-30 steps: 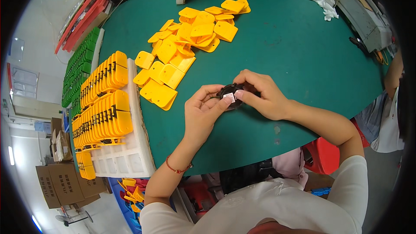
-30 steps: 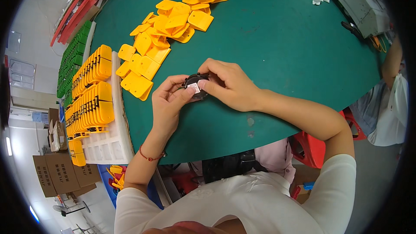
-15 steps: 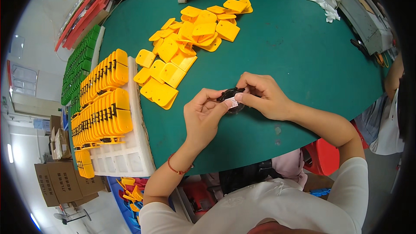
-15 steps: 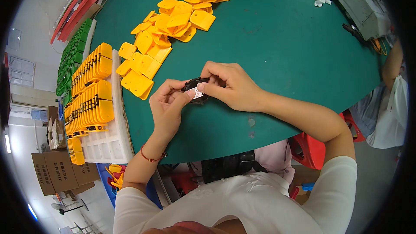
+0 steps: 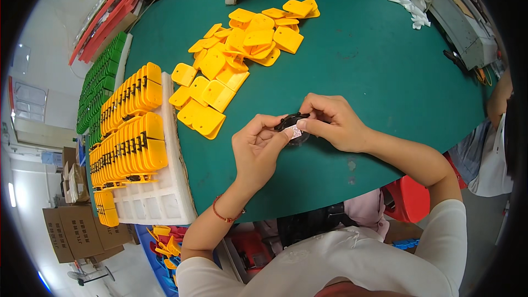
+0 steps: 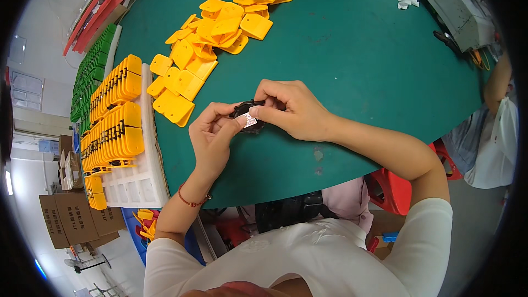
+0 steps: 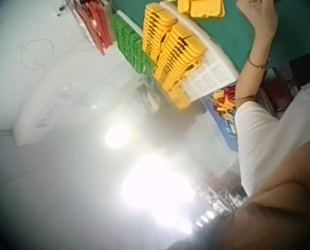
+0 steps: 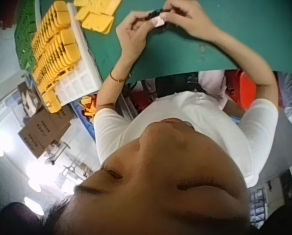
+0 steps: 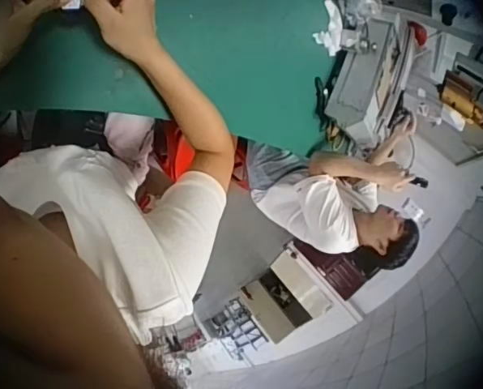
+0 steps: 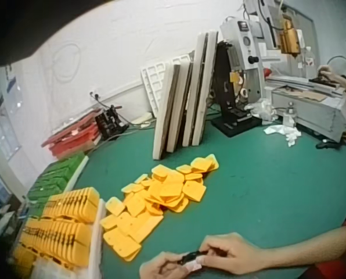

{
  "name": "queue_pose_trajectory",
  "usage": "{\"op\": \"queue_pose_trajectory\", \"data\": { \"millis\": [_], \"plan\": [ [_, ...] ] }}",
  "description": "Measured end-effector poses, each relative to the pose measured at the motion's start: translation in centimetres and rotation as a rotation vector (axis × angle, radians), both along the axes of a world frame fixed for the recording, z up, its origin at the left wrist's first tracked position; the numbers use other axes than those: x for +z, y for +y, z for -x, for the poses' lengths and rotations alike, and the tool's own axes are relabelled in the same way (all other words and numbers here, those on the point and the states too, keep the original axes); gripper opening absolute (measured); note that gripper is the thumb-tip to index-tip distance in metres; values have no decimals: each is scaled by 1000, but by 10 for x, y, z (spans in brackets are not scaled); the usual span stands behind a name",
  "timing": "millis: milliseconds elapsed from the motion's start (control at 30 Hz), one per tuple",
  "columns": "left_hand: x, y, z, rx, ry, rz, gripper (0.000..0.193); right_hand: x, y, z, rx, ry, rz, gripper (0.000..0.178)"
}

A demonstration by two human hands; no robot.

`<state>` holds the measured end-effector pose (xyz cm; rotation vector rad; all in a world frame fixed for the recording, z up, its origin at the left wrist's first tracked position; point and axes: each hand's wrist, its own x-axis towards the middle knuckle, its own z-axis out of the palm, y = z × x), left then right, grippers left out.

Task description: The person assembles electronic modules into yellow plastic housings by hand at a factory workbench.

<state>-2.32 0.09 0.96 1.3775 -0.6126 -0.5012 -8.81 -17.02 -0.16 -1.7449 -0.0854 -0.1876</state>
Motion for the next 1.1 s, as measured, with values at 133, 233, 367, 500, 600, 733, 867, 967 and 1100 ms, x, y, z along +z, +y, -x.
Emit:
{"op": "queue_pose_trajectory", "data": {
  "millis": [133, 233, 367, 500, 600, 733, 867, 967, 1100],
  "plan": [
    [0, 1, 0, -1, 9, 9, 15, 0, 1, -1, 4, 14, -16, 17],
    [-1, 1, 0, -7, 21, 11, 15, 0, 0, -1, 3, 11, -6, 18],
    [-1, 0, 0, -2, 17, 12, 15, -2, 0, -1, 6, 26, -26, 17],
    [-2, -4, -3, -3, 105, 15, 16, -9, 0, -4, 4, 46, -105, 13],
    [-2, -5, -6, 4, 156, 40, 16, -9, 1, -5, 8, 53, -133, 9],
    [-1, -5, -7, 6, 177, 54, 16, -2, 2, -3, 21, 110, -191, 11],
    [0, -5, -7, 6, 189, 28, 16, -7, 2, -3, 35, 71, -204, 12],
    [0, -6, -7, 7, 212, 34, 16, -10, 2, -3, 53, 67, -197, 13],
    [-2, -6, -7, -11, 205, 77, 16, -14, 3, -5, -4, -67, -174, 18]
  ]
}}
